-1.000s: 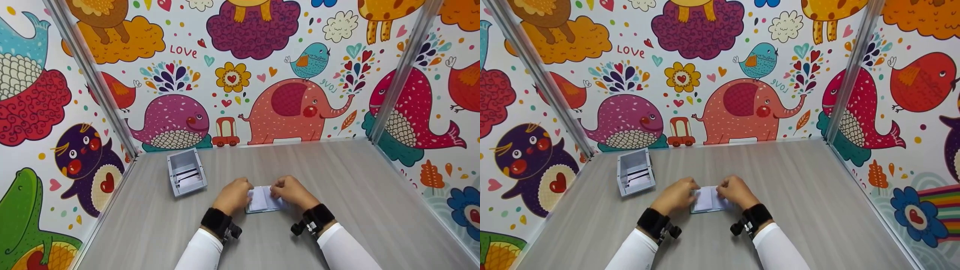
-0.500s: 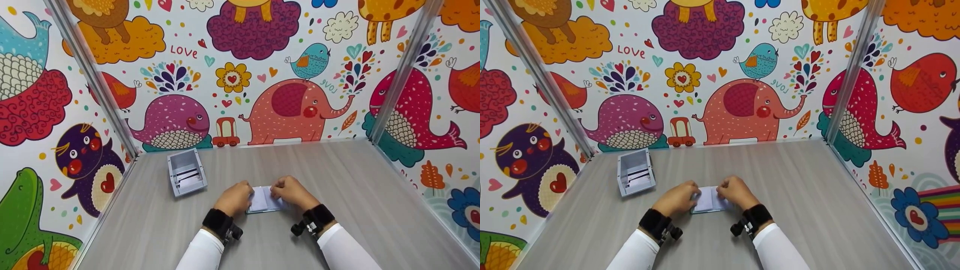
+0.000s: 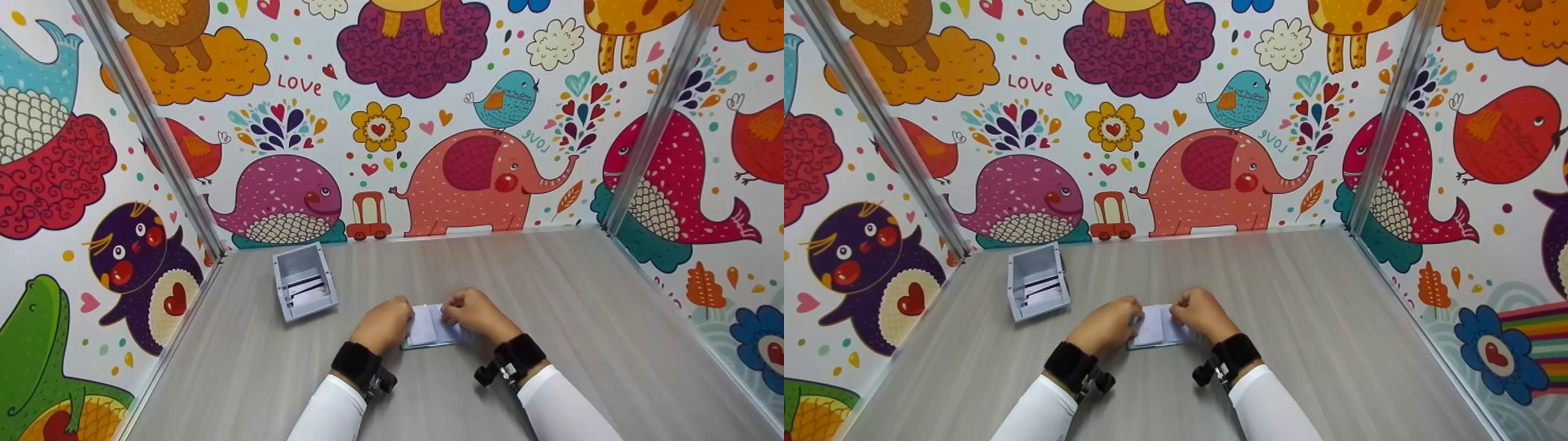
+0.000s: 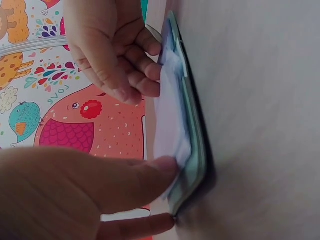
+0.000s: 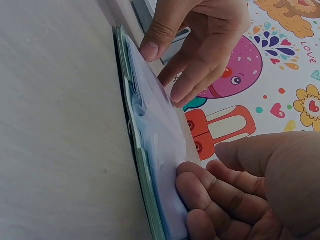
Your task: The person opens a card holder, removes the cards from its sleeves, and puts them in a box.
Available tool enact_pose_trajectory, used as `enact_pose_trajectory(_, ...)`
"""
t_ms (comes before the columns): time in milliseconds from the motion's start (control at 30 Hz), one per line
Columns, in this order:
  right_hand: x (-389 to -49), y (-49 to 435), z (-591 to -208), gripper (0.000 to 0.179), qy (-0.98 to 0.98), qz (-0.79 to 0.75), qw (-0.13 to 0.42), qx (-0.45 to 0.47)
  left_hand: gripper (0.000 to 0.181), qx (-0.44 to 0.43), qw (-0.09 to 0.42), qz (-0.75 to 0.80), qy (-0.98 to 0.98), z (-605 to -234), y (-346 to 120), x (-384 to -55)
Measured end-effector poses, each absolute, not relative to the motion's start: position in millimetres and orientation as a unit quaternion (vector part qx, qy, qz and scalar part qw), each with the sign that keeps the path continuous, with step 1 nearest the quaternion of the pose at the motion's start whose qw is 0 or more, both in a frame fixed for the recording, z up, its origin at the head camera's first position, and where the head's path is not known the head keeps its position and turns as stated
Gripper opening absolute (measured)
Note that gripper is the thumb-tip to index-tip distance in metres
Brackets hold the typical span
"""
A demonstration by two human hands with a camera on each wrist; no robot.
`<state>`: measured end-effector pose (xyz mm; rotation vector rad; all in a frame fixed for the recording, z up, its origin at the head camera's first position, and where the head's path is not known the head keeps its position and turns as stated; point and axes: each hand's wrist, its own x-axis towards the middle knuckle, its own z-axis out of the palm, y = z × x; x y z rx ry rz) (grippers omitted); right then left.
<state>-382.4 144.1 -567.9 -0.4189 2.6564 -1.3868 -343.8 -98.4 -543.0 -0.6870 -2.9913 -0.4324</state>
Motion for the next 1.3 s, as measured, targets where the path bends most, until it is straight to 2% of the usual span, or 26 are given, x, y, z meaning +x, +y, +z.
enact_pose_trajectory(367, -381.9, 144.0, -569.0, 0.014, 0.874, -0.462, 0.056, -0.138, 0.008, -0.21, 0.025, -0.144, -0.967, -544.3, -97.7, -345.5)
enact_pose_trajectory(967, -381.4, 143.2, -567.8, 0.015, 0.874, -0.462, 0.049, -0.144, 0.016, -0.268, 0.049, -0.168, -0.947, -544.7, -96.7, -346.0)
enact_pose_trajectory(1167, -374.7, 133.7, -559.7, 0.014, 0.888, -0.433, 0.013, -0.156, 0.015, -0.264, 0.047, -0.173, -0.948, -546.9, -97.2, -347.5)
enact_pose_trajectory(1300, -367.1, 124.7, -553.0, 0.023, 0.9, -0.386, -0.026, -0.199, 0.014, -0.266, 0.054, -0.166, -0.948, -547.5, -97.9, -348.4)
